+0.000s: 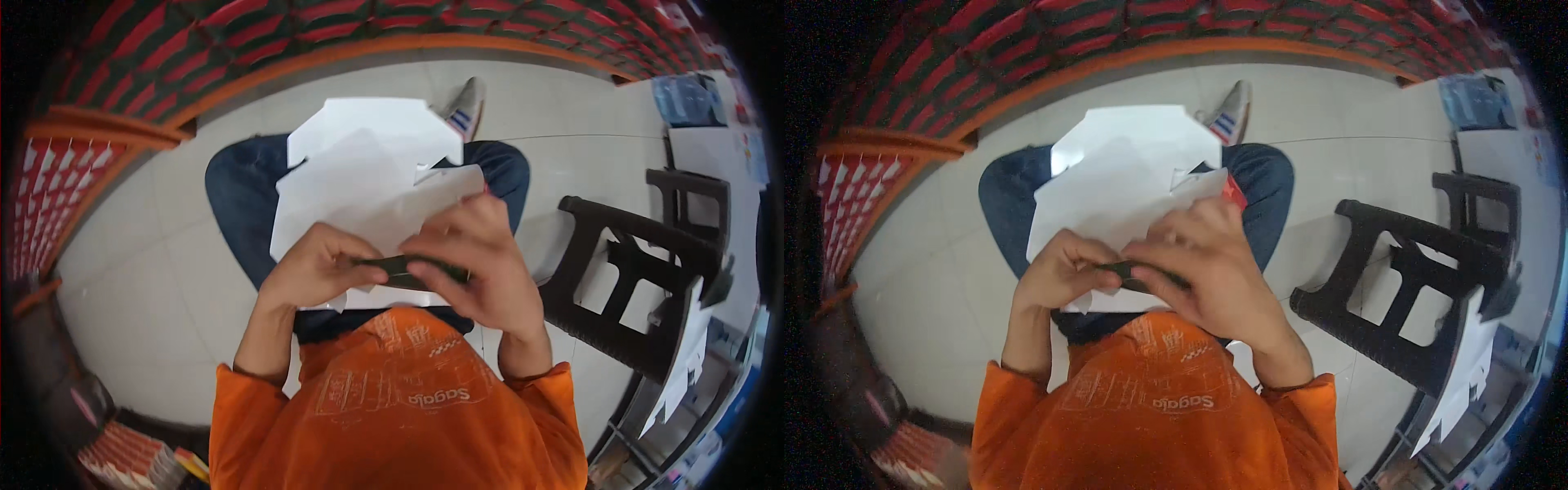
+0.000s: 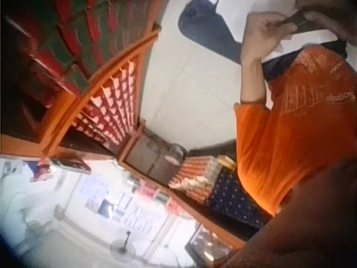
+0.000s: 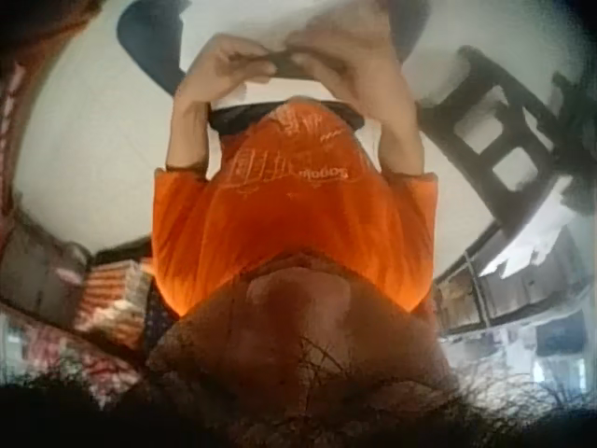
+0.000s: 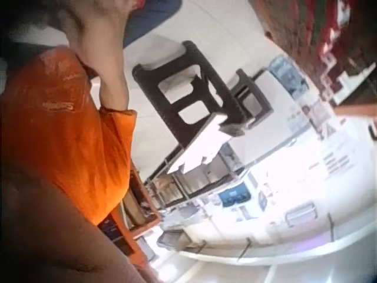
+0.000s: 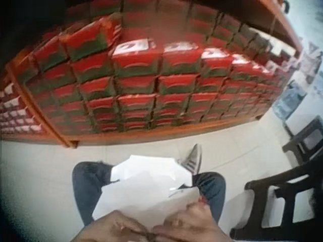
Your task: The recorder is assembling small red and white cardboard food boxes and placing them on shelves in a storage area.
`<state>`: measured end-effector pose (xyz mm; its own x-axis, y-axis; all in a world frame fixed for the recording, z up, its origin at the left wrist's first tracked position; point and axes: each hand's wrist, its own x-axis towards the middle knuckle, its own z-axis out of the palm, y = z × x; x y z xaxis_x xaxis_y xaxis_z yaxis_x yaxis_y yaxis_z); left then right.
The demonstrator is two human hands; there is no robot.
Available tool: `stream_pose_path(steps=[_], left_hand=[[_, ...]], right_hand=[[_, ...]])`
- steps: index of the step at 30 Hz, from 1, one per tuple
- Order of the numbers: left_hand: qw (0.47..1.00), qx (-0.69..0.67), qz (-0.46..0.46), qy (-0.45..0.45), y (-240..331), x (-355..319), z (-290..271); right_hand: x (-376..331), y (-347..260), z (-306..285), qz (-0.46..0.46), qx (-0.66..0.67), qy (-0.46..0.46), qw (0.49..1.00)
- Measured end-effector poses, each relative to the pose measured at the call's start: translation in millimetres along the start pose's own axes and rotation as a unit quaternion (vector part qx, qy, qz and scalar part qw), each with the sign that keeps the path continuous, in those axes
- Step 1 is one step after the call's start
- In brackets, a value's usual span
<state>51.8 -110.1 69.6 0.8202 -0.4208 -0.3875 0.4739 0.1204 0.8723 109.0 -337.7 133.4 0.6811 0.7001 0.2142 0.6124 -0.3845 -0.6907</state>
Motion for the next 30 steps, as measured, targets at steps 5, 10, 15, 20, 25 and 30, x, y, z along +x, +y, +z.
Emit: stream_pose_path(steps=[5,10,15,20,25,30], left_hand=[[0.916,0.344,0.199,-0.05,16,-3,3],[0.933,-0.176,0.215,0.229,23,1,28],[0.903,-0.343,0.181,0.186,25,-8,40],[0.935,-0.192,0.181,0.236,11,-1,42],[0.944,-0.025,0.236,0.228,-16,15,43],[0.939,-0.173,0.133,0.265,-6,44,20]], right_hand=[[1,-5,19,0.047,-0.045,-0.16,0.985],[-8,6,36,-0.151,-0.115,0.197,0.962],[-9,1,30,-0.047,-0.166,0.174,0.97],[3,-15,10,-0.069,-0.253,-0.029,0.964],[13,27,22,0.095,0.158,-0.039,0.982],[5,68,40,0.009,0.234,0.188,0.954]])
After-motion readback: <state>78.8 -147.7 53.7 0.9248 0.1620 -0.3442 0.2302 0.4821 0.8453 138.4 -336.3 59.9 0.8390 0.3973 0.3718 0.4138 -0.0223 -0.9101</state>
